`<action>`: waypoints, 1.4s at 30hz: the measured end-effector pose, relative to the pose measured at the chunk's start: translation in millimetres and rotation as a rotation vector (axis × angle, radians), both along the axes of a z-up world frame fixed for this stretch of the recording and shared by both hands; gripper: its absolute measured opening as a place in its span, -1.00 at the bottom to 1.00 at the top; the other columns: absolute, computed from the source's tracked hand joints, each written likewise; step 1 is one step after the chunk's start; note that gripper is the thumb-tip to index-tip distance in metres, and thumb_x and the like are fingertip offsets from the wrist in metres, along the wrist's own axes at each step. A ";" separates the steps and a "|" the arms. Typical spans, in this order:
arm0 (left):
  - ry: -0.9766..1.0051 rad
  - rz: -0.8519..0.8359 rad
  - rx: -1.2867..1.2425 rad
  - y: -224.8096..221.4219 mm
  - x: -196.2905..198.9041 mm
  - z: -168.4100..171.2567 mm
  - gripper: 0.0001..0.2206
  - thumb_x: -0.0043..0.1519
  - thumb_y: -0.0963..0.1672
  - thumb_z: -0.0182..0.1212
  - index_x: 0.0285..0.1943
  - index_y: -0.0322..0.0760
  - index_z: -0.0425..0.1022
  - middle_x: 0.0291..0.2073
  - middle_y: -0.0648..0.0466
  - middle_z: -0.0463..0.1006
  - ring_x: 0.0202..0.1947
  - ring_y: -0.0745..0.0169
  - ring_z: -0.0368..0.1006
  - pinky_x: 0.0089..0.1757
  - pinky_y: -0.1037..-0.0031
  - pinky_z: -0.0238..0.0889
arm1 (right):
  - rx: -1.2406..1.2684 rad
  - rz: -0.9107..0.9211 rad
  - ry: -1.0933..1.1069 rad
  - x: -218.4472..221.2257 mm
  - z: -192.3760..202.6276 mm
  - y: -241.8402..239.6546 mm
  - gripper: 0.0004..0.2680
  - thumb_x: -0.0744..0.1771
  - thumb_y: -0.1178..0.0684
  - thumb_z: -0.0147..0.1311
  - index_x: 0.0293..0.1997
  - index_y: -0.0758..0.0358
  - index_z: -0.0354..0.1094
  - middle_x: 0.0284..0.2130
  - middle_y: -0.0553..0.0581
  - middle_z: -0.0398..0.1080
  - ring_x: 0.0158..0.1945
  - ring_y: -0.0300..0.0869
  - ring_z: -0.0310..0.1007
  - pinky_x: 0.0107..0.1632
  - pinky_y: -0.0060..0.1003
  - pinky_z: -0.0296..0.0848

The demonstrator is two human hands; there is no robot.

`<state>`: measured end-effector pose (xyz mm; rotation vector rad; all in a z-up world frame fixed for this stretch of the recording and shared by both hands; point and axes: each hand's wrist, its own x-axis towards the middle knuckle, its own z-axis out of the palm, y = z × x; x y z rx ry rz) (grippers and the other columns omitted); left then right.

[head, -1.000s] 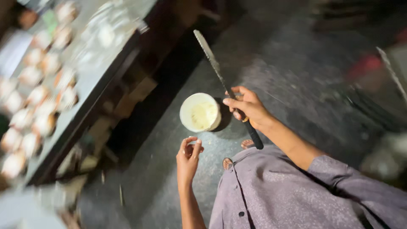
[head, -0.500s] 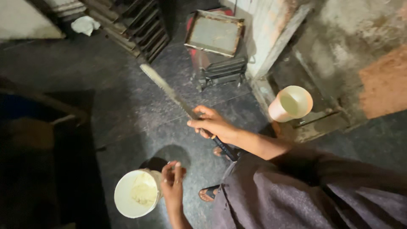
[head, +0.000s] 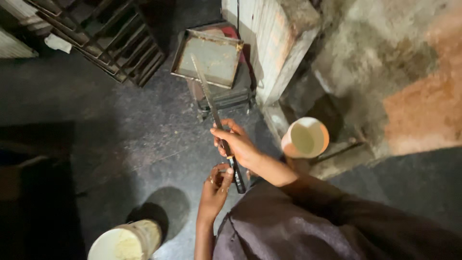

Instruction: The person uses a long knife to slice open pastries, spreads cream inside each one, and kemudian arranges them onto a metal tray.

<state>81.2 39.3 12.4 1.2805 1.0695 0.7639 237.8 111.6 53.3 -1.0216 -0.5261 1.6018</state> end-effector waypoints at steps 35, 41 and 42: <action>0.102 0.265 -0.327 256.1 92.3 -39.6 -0.51 0.35 0.14 0.03 -0.44 -0.28 0.32 -0.69 0.10 0.36 -0.66 0.36 0.27 -0.53 0.46 0.15 | 0.174 -0.346 -0.809 406.5 47.6 230.6 -0.73 0.42 -0.07 0.15 0.17 0.27 0.41 -0.03 0.15 0.53 -0.01 -0.22 0.52 -0.07 -0.28 0.52; 0.132 0.417 -0.399 352.7 156.5 -40.0 -0.56 0.36 0.10 -0.01 -0.44 -0.25 0.33 -0.70 0.09 0.35 -0.69 0.34 0.25 -0.56 0.43 0.09 | 0.263 -0.341 -0.893 565.2 -14.4 377.9 -0.77 0.44 -0.01 0.20 0.22 0.17 0.40 -0.06 0.08 0.53 -0.07 -0.25 0.55 -0.12 -0.25 0.61; 0.147 0.446 -0.387 375.9 170.7 -38.3 -0.55 0.39 0.10 -0.03 -0.43 -0.25 0.33 -0.70 0.10 0.33 -0.68 0.35 0.22 -0.54 0.42 0.04 | 0.211 -0.363 -0.937 592.7 -32.0 409.3 -0.76 0.42 -0.02 0.19 0.21 0.10 0.38 -0.10 0.03 0.55 -0.13 -0.28 0.57 -0.16 -0.28 0.64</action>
